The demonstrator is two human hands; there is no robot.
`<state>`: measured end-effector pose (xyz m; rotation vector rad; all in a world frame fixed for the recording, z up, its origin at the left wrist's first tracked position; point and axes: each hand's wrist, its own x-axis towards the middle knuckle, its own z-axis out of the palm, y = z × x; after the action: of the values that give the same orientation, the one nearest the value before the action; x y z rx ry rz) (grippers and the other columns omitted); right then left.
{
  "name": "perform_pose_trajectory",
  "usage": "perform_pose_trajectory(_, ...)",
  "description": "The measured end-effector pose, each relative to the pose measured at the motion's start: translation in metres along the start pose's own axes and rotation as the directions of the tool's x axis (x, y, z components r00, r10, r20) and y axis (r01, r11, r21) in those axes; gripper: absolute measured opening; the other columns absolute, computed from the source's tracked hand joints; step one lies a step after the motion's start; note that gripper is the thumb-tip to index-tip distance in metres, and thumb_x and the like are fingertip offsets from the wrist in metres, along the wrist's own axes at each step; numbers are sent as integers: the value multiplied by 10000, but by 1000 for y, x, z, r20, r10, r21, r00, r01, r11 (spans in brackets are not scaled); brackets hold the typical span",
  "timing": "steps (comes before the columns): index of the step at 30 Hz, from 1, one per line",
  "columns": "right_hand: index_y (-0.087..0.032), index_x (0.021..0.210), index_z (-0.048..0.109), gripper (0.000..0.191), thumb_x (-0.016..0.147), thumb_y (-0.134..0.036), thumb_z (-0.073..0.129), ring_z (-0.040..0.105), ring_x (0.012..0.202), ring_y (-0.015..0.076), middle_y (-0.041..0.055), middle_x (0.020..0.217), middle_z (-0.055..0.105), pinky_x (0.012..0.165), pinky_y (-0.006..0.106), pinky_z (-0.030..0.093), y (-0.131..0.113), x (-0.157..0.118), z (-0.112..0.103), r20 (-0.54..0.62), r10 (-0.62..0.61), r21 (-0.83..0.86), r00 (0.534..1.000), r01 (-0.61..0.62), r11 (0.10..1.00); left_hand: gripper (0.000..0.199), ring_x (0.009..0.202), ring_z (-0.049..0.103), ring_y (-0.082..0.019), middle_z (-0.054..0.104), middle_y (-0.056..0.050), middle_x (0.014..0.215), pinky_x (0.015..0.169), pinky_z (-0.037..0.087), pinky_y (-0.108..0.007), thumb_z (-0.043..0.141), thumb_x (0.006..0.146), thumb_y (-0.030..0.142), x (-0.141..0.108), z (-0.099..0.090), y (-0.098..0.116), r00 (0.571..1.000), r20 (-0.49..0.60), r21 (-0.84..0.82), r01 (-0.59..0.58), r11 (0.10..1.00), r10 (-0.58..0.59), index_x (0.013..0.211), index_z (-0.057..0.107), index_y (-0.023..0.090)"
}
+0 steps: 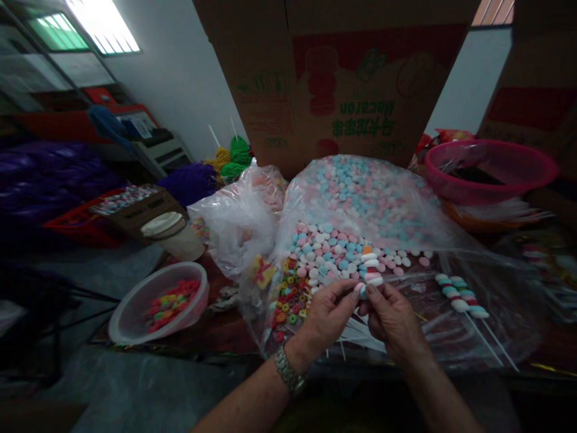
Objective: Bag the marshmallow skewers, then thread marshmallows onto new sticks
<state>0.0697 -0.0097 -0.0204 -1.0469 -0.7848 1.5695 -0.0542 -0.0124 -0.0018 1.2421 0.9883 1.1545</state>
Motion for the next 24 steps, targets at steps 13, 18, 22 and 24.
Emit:
perform_pose_trajectory(13, -175, 815, 633, 303, 667, -430, 700, 403, 438, 77, -53, 518, 486, 380, 181, 285, 3, -2, -11, 30, -139, -256, 990, 142, 956, 259, 714, 578, -125, 651, -30, 793, 687, 464, -232, 722, 655, 299, -2, -3, -1, 983, 20, -171, 182, 968, -182, 853, 680, 139)
perform_pose_trajectory(18, -180, 833, 599, 324, 694, -464, 668, 199, 360, 40, -107, 439, 306, 355, 183, 125, 4, -4, -11, 67, -77, -199, 995, 88, 976, 326, 593, 567, -107, 634, -41, 699, 608, 465, -233, 711, 667, 368, 0, -5, 4, 945, 48, -265, 325, 908, -324, 868, 684, 112)
perform_pose_trajectory(22, -186, 752, 580, 325, 682, -496, 652, 223, 355, 51, -103, 417, 313, 347, 189, 163, 6, -6, -3, 15, -147, -263, 989, 145, 954, 263, 605, 551, -99, 619, -19, 671, 610, 453, -220, 695, 687, 326, 1, -4, 1, 967, 32, -234, 254, 938, -254, 850, 689, 119)
perform_pose_trajectory(24, -189, 744, 570, 319, 693, -495, 640, 248, 358, 56, -97, 424, 339, 346, 189, 189, 8, -4, 1, -22, -178, -281, 984, 165, 946, 263, 683, 578, -122, 640, -27, 741, 676, 468, -246, 710, 670, 299, -1, -4, -3, 974, 39, -261, 224, 939, -222, 868, 678, 129)
